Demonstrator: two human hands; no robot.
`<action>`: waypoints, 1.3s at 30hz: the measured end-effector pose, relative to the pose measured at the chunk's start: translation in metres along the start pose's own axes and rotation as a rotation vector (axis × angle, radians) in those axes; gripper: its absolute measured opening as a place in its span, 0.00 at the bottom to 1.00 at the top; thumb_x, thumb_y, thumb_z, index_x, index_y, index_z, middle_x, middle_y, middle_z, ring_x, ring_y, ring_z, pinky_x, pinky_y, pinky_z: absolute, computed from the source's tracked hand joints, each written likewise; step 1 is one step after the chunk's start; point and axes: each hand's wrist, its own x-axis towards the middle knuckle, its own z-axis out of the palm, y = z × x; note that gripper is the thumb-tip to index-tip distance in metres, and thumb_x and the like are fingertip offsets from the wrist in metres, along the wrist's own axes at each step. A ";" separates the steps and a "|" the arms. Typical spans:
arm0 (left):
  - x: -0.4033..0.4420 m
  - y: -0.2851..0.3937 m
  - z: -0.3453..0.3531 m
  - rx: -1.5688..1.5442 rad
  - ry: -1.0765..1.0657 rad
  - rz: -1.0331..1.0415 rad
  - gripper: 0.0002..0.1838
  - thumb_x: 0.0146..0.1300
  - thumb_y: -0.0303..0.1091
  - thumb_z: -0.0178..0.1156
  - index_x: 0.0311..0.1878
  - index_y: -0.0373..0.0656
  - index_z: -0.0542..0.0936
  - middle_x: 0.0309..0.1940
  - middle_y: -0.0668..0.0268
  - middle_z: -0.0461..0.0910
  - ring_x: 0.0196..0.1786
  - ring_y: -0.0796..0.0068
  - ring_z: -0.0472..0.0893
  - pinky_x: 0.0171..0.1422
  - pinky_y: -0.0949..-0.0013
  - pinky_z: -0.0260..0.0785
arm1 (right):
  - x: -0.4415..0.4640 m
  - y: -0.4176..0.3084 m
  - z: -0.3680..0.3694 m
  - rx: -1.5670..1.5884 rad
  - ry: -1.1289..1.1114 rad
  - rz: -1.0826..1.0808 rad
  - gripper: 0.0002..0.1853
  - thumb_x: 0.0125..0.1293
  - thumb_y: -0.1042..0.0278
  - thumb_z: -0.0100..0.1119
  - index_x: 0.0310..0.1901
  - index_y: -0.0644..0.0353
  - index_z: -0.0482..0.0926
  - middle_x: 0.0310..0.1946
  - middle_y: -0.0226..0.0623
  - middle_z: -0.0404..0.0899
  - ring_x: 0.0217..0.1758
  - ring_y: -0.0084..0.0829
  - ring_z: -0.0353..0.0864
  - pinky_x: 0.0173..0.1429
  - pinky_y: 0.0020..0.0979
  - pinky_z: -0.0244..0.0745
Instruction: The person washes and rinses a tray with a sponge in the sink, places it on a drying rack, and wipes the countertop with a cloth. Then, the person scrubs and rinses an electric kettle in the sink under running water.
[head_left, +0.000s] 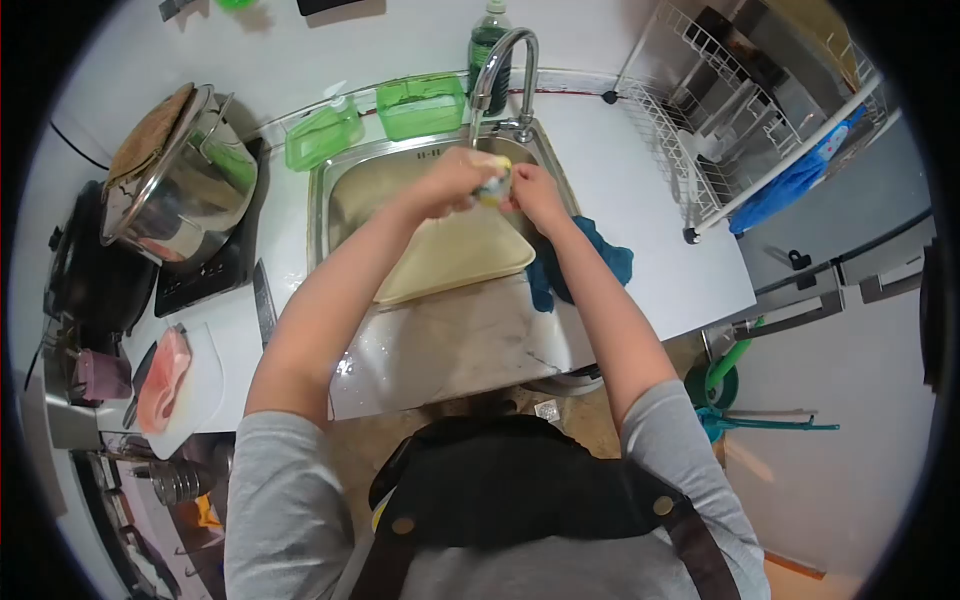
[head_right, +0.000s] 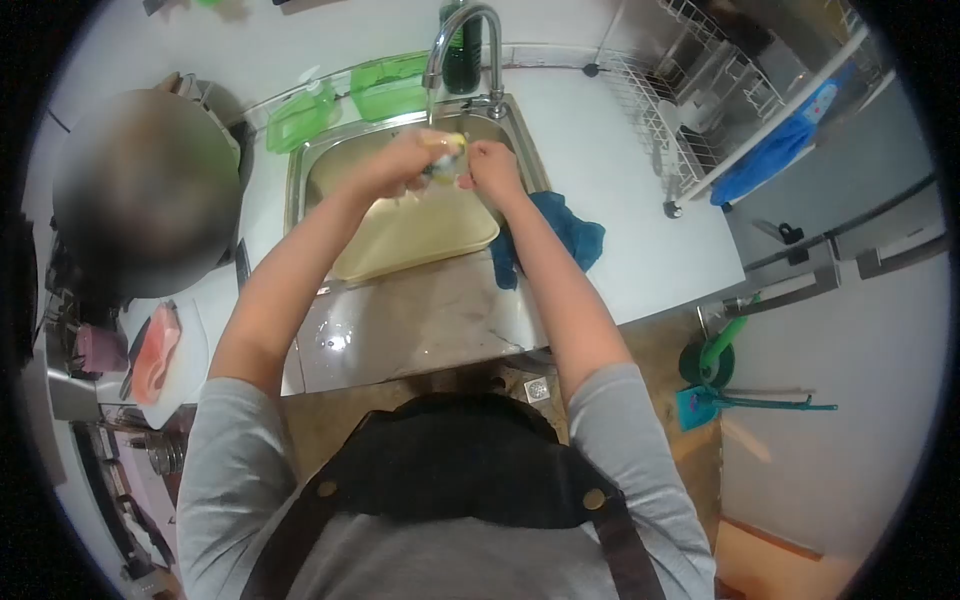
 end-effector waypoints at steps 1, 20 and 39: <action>-0.008 -0.001 -0.004 0.067 0.021 -0.004 0.12 0.61 0.42 0.59 0.39 0.45 0.82 0.21 0.72 0.73 0.16 0.83 0.63 0.17 0.75 0.55 | 0.011 0.003 0.010 0.024 -0.033 0.042 0.09 0.60 0.69 0.55 0.34 0.67 0.77 0.17 0.37 0.75 0.17 0.28 0.74 0.23 0.29 0.68; 0.079 -0.077 -0.026 0.113 -0.026 0.091 0.23 0.54 0.49 0.62 0.47 0.42 0.79 0.37 0.64 0.78 0.40 0.72 0.75 0.46 0.65 0.68 | -0.008 -0.101 -0.006 0.231 -0.446 0.088 0.15 0.68 0.60 0.49 0.31 0.63 0.77 0.24 0.34 0.76 0.30 0.27 0.79 0.42 0.27 0.77; 0.072 0.010 -0.005 0.794 0.090 0.207 0.09 0.50 0.29 0.56 0.17 0.40 0.80 0.13 0.65 0.77 0.19 0.68 0.76 0.27 0.70 0.69 | -0.090 0.055 0.154 0.306 0.451 0.367 0.20 0.64 0.65 0.51 0.53 0.67 0.63 0.46 0.50 0.70 0.50 0.45 0.75 0.40 0.39 0.79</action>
